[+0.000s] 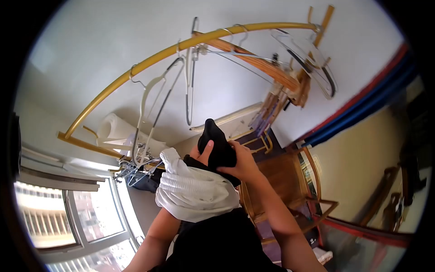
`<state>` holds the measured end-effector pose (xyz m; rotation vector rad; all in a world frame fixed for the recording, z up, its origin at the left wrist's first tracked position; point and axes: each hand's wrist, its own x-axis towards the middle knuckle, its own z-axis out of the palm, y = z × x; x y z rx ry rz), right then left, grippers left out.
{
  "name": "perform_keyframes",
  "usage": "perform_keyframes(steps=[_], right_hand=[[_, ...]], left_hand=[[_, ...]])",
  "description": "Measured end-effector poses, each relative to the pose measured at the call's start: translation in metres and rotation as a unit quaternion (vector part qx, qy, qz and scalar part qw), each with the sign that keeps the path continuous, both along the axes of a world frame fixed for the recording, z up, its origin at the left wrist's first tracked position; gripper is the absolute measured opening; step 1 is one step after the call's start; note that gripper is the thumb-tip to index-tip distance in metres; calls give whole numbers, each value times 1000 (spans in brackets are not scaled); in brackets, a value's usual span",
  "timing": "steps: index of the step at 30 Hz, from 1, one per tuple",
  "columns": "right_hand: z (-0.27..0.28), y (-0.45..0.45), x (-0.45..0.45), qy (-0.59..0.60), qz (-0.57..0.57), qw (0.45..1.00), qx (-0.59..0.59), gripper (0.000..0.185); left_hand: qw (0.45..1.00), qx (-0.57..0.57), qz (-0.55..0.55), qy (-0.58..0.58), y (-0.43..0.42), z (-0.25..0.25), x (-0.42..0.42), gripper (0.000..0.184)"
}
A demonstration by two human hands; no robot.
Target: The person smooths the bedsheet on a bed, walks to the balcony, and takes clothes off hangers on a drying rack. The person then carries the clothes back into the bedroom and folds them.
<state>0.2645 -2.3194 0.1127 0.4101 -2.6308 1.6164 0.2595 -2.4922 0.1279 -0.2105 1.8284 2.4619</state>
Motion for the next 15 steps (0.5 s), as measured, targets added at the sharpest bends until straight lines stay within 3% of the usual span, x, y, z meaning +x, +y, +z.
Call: perform_keyframes(steps=[3, 5, 7, 8, 13, 14, 15], right_hand=[[16, 10, 51, -82, -98, 990, -59, 47], [35, 25, 88, -59, -143, 986, -60, 47], [52, 39, 132, -57, -154, 980, -115, 50], [83, 32, 154, -21, -183, 973, -141, 42], [191, 7, 266, -88, -239, 952, -168, 52], [207, -2, 281, -83, -257, 947, -176, 52], [224, -11, 296, -77, -275, 940, -185, 53]], left_hand=[[999, -21, -44, -16, 6, 8, 8, 37], [987, -47, -140, 55, 0, -10, 5, 40], [986, -4, -164, 4, 6, 1, 22, 46], [980, -20, -198, 15, 5, -5, 23, 47], [932, -43, -357, 44, 30, 4, 66, 43], [909, -68, -392, 125, 41, 4, 74, 35], [900, -64, -412, 130, 48, 18, 87, 35]])
